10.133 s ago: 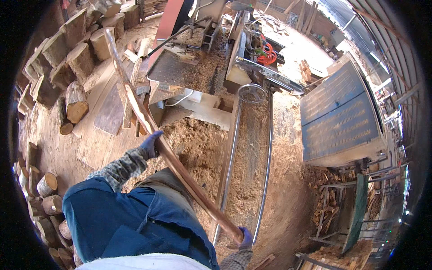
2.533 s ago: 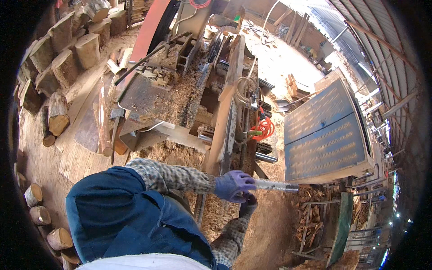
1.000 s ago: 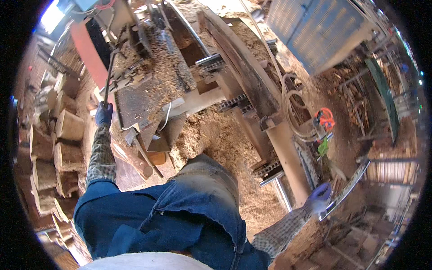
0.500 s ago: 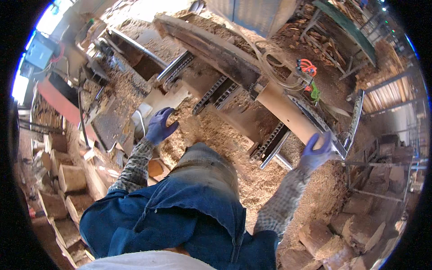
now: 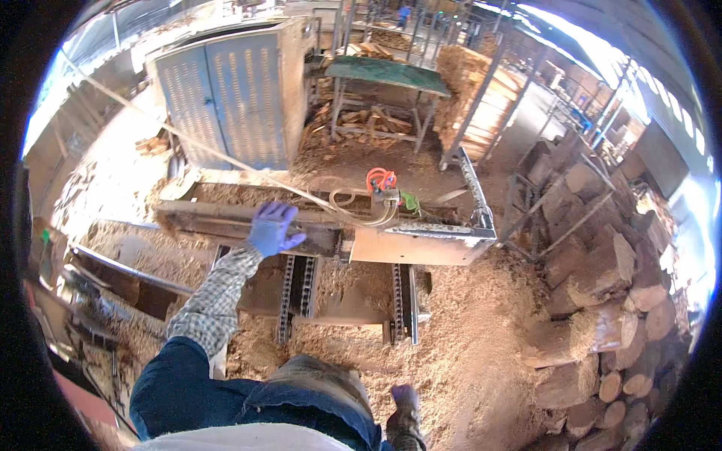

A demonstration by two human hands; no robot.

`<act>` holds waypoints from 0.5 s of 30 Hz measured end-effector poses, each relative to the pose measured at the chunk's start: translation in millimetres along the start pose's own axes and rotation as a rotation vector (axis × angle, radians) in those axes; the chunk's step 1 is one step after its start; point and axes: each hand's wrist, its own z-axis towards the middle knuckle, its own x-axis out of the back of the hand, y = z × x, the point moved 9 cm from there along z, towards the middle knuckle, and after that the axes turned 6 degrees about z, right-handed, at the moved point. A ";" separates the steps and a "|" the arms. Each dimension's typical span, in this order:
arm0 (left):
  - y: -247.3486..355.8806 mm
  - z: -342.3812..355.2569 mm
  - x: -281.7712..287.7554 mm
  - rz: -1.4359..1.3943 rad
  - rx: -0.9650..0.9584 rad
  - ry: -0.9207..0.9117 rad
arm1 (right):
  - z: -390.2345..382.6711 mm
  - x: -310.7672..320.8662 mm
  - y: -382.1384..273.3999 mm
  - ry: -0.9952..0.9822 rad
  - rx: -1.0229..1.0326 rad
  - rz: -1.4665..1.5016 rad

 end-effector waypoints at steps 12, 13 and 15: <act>39.5 42.0 -22.7 -0.137 -0.021 -0.053 | -55.3 -303.1 137.8 -0.245 -0.541 1.002; 36.1 40.7 -31.2 -0.134 -0.023 -0.013 | -49.8 -292.9 114.6 -0.232 -0.475 0.953; 25.5 39.1 -43.0 -0.151 -0.066 0.137 | -21.9 -249.2 55.7 -0.161 -0.285 0.756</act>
